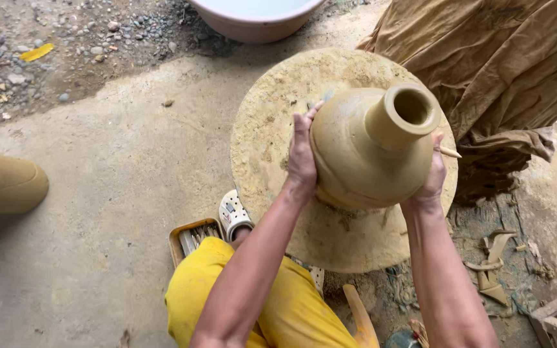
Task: The person carves decorative lines into the surface of a clay pot by hand using a wooden tool, then places the pot on a pottery wheel to smooth the edges and finally selects various carving tools from a container.
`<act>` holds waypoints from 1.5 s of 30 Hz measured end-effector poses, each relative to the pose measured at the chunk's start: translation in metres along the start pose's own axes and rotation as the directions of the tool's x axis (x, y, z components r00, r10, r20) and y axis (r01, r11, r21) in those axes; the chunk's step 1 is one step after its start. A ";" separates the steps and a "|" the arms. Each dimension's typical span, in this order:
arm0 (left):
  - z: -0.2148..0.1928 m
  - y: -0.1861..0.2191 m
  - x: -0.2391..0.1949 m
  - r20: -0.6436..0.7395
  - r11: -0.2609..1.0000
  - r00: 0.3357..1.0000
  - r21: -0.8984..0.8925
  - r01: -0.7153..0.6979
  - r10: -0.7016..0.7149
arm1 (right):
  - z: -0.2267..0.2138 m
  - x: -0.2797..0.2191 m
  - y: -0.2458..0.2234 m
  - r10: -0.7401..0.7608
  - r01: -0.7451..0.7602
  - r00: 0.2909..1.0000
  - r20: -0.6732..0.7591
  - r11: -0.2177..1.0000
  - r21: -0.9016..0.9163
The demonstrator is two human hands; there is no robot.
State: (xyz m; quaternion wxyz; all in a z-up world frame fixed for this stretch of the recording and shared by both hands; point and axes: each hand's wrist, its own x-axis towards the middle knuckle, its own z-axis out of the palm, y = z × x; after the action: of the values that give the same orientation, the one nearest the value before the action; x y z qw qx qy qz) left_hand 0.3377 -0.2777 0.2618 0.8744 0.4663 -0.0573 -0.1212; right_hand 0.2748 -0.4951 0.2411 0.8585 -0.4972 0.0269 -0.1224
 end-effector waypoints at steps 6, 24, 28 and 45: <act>0.033 0.085 -0.151 -0.167 0.955 0.957 -0.219 0.200 -0.238 | 0.079 -0.119 -0.090 0.260 -0.301 0.939 -0.225 0.939 -0.168; -0.021 0.065 -0.494 -0.457 0.764 0.757 -0.639 0.085 -0.467 | 0.161 -0.354 -0.062 0.676 -0.689 0.723 -0.143 0.692 -0.214; -0.023 0.055 -0.490 -0.460 0.780 0.739 -0.610 0.138 -0.491 | 0.151 -0.360 -0.066 0.675 -0.713 0.699 -0.235 0.681 -0.167; -0.090 0.057 -0.470 -0.480 0.909 0.871 0.306 0.282 -0.108 | 0.031 -0.396 -0.056 0.128 -0.101 0.966 0.225 0.987 -0.129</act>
State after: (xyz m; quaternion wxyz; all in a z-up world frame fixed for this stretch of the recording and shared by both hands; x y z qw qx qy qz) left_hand -0.0874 -0.0504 0.2648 0.7436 0.6397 0.1742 -0.0858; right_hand -0.1141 -0.4014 0.2756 0.8310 -0.5548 -0.0378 -0.0117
